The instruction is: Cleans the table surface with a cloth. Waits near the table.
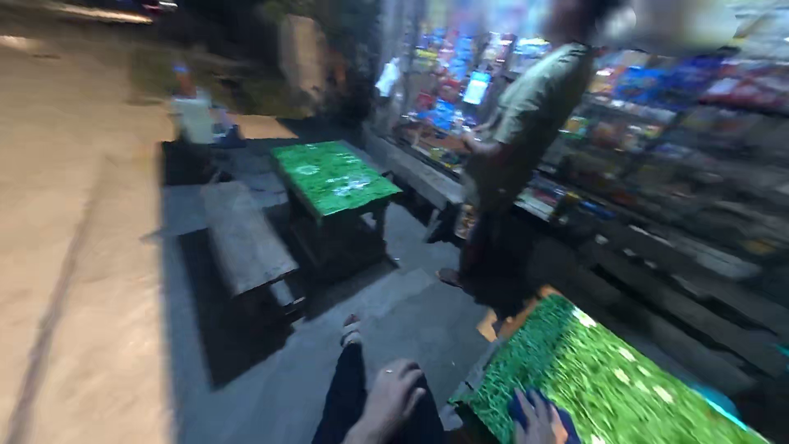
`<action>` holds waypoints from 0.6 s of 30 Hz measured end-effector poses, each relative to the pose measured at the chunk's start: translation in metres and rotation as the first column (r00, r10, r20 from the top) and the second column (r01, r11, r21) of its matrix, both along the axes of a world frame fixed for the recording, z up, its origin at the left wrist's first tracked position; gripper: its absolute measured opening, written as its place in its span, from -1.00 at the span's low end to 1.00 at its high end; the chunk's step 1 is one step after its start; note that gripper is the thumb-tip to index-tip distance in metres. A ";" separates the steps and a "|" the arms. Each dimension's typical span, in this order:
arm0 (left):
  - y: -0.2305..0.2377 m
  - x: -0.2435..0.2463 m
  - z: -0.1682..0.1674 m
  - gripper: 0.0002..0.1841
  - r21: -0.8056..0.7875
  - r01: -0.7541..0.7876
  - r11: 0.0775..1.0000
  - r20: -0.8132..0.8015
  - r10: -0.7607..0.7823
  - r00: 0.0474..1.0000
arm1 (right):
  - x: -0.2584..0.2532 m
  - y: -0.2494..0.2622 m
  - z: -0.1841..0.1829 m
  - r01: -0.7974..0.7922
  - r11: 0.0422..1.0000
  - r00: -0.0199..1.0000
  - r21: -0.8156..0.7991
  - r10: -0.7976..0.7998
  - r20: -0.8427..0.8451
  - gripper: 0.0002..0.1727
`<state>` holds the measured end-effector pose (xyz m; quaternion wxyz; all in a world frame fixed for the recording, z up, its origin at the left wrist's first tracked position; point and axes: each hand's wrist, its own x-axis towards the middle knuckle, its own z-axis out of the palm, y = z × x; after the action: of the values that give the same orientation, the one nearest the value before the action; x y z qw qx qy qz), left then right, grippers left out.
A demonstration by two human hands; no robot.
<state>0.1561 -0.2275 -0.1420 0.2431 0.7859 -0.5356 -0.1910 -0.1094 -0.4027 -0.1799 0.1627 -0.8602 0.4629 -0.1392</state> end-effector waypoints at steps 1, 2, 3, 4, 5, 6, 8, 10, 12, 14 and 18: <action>-0.028 -0.024 -0.007 -0.59 -0.100 0.136 0.986 -0.020 -0.139 0.990 | 0.011 -0.018 -0.002 0.025 1.000 1.000 0.015 -0.025 -0.010 -0.39; -0.054 -0.047 -0.014 -0.61 -0.182 0.255 0.950 -0.022 -0.263 0.965 | 0.023 -0.040 -0.002 0.061 0.997 0.998 0.037 -0.059 -0.036 -0.38; -0.076 -0.069 -0.019 -0.63 -0.231 0.351 0.907 -0.016 -0.364 0.931 | 0.036 -0.065 0.000 0.102 0.993 0.993 0.065 -0.097 -0.071 -0.39; -0.097 -0.088 -0.025 -0.65 -0.262 0.421 0.868 -0.004 -0.437 0.899 | 0.048 -0.091 -0.001 0.140 0.987 0.986 0.080 -0.132 -0.098 -0.40; -0.116 -0.104 -0.028 -0.67 -0.278 0.466 0.840 -0.004 -0.486 0.874 | 0.058 -0.116 0.000 0.177 0.979 0.978 0.098 -0.164 -0.126 -0.40; -0.133 -0.118 -0.030 -0.68 -0.283 0.488 0.826 -0.019 -0.513 0.858 | 0.066 -0.139 0.003 0.209 0.970 0.971 0.121 -0.191 -0.145 -0.41; -0.157 -0.136 -0.031 -0.65 -0.257 0.479 0.839 -0.103 -0.517 0.850 | 0.078 -0.170 0.007 0.262 0.952 0.958 0.156 -0.238 -0.158 -0.41; -0.170 -0.142 -0.035 -0.59 -0.261 0.432 0.863 -0.179 -0.483 0.857 | 0.079 -0.178 0.009 0.264 0.948 0.958 0.178 -0.237 -0.162 -0.41; -0.175 -0.141 -0.042 -0.59 -0.271 0.395 0.878 -0.238 -0.458 0.856 | 0.063 -0.163 0.008 0.192 0.965 0.974 0.177 -0.166 -0.151 -0.38; -0.175 -0.138 -0.046 -0.62 -0.337 0.337 0.879 -0.263 -0.431 0.863 | 0.033 -0.123 0.009 0.109 0.980 0.990 0.167 -0.093 -0.102 -0.37; -0.169 -0.137 -0.051 -0.64 -0.342 0.325 0.881 -0.264 -0.423 0.867 | -0.039 -0.009 0.002 0.161 0.972 0.987 0.169 -0.155 -0.046 -0.32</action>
<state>0.0196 -0.3965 -0.1932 0.3985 0.5786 -0.6523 -0.2844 -0.1489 -0.4116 -0.1782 0.2173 -0.8054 0.5428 -0.0973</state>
